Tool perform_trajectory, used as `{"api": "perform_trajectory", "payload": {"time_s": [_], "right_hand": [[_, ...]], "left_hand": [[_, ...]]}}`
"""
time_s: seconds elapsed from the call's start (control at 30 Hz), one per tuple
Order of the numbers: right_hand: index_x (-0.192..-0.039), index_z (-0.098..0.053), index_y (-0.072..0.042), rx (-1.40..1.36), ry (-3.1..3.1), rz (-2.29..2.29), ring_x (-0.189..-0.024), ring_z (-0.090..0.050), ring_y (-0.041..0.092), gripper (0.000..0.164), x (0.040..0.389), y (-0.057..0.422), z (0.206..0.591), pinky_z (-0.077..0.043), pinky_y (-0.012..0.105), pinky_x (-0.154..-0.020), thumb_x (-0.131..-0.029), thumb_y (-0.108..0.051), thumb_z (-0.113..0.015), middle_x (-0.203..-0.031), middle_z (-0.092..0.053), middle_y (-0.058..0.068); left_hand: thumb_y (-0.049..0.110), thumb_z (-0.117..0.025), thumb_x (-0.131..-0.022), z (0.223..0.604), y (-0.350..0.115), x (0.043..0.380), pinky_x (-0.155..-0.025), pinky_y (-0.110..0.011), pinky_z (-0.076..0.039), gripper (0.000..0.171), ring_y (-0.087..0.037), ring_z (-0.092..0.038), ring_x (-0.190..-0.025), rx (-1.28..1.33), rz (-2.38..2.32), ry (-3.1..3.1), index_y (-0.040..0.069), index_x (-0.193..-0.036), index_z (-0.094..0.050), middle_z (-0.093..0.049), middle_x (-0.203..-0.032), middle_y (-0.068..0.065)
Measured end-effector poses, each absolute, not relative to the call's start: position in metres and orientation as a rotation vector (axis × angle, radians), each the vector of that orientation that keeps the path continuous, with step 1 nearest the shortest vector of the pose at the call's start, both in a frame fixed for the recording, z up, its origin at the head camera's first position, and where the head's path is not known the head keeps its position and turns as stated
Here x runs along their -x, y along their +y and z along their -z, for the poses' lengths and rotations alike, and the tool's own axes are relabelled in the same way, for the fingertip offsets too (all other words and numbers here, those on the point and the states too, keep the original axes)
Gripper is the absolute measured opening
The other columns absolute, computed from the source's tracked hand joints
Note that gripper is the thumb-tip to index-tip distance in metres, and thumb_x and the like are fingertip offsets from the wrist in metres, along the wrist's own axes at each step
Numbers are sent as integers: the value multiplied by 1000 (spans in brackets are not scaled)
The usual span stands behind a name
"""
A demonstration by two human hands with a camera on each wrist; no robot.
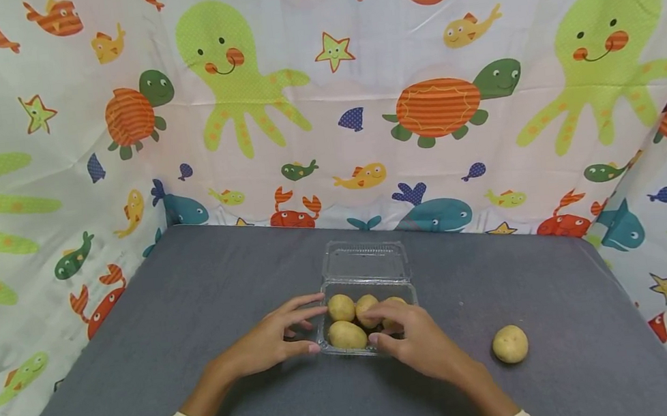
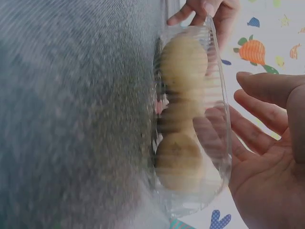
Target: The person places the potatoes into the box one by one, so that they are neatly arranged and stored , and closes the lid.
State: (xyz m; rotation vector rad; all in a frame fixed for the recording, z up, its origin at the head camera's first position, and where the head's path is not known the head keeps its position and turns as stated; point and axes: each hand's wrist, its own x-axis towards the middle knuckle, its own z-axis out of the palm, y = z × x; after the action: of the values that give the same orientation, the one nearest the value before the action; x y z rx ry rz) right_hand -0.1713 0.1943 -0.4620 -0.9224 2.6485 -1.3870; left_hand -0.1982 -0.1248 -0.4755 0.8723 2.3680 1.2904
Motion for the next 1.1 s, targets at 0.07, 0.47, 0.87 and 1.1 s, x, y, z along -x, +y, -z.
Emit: {"api": "perform_trajectory", "payload": {"time_s": [0.07,0.47,0.87,1.1], "right_hand": [[-132,-72,-6,950,2669,1392,-107,-73,29,33,171,198,462,-62,34,-87,-100,-14,-76,-131,-71,6],[-129,-73,-8,865,2731,1411,-109,-73,23,31,168,222,460,-62,35,-89,-100,-17,-77,-129,-72,4],[-127,-74,-11,755,2808,1432,-108,-72,20,28,163,242,451,-61,31,-87,-99,-13,-77,-127,-73,1],[-127,-75,-13,720,2852,1409,-108,-71,16,28,159,252,452,-61,29,-86,-98,-13,-78,-124,-73,3]], "left_hand": [[35,-76,-100,476,-125,198,-107,-53,-51,66,-27,-64,-131,-867,-1293,2367,20,-159,-51,-31,-172,7],[35,-76,-101,475,-125,197,-107,-53,-51,67,-26,-63,-131,-865,-1292,2364,20,-160,-49,-30,-173,7],[35,-75,-101,475,-124,198,-107,-51,-51,67,-26,-64,-131,-881,-1275,2382,20,-160,-49,-29,-173,7],[36,-76,-101,476,-125,198,-107,-51,-51,67,-24,-64,-131,-882,-1270,2387,19,-160,-50,-30,-173,6]]}}
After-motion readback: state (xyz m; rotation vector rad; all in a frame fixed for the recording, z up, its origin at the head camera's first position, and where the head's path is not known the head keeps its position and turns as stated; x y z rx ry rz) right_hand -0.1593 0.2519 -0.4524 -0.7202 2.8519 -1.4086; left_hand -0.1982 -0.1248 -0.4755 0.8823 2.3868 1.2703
